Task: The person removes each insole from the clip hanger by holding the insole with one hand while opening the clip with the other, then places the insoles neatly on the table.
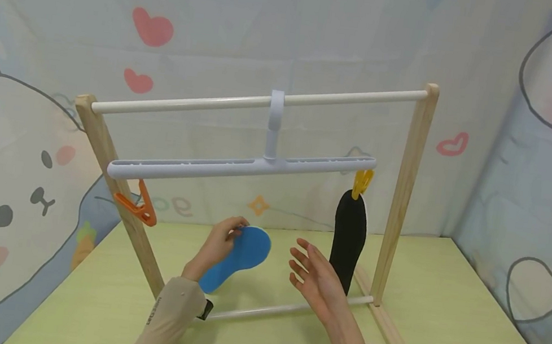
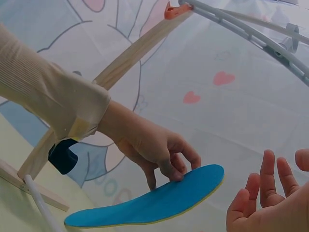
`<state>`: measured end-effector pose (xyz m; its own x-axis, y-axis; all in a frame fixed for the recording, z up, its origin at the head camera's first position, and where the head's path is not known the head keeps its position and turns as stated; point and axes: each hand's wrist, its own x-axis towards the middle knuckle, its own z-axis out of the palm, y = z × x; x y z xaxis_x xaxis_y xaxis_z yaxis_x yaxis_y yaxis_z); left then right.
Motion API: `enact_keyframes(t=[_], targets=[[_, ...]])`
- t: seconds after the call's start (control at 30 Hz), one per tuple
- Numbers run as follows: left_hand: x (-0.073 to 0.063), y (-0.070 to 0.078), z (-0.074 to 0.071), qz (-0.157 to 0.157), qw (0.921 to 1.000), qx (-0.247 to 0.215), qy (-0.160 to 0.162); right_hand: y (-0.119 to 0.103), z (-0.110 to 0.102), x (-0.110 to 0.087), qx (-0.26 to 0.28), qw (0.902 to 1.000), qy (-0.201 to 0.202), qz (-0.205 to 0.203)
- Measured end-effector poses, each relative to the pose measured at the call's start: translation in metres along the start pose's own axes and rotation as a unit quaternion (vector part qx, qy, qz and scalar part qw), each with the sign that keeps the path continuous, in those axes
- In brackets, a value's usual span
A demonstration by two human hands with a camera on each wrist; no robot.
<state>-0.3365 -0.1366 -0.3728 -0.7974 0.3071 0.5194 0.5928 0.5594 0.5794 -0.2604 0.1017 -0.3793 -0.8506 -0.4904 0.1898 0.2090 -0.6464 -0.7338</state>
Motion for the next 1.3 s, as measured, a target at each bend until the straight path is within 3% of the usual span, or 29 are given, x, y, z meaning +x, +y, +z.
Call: enact_keyframes(t=[0.23,0.53,0.77,1.13,1.3], targets=[[-0.001,0.002,0.002,0.004,1.0000,0.006,-0.005,0.000,0.000,0.000,-0.002,1.0000,0.001,0.000],[0.002,0.001,0.006,-0.022,0.9993,0.029,-0.012,0.000,0.000,0.001,-0.008,0.9999,0.008,0.002],[0.005,-0.001,0.009,-0.034,0.9990,0.016,-0.025,0.001,0.000,0.002,-0.013,0.9998,0.014,0.004],[0.011,-0.006,0.014,-0.046,0.9982,0.021,-0.033,0.002,-0.002,0.003,-0.009,0.9999,-0.007,-0.001],[0.013,-0.008,0.018,-0.029,0.9986,0.027,-0.037,0.002,-0.002,0.002,-0.007,1.0000,-0.006,0.000]])
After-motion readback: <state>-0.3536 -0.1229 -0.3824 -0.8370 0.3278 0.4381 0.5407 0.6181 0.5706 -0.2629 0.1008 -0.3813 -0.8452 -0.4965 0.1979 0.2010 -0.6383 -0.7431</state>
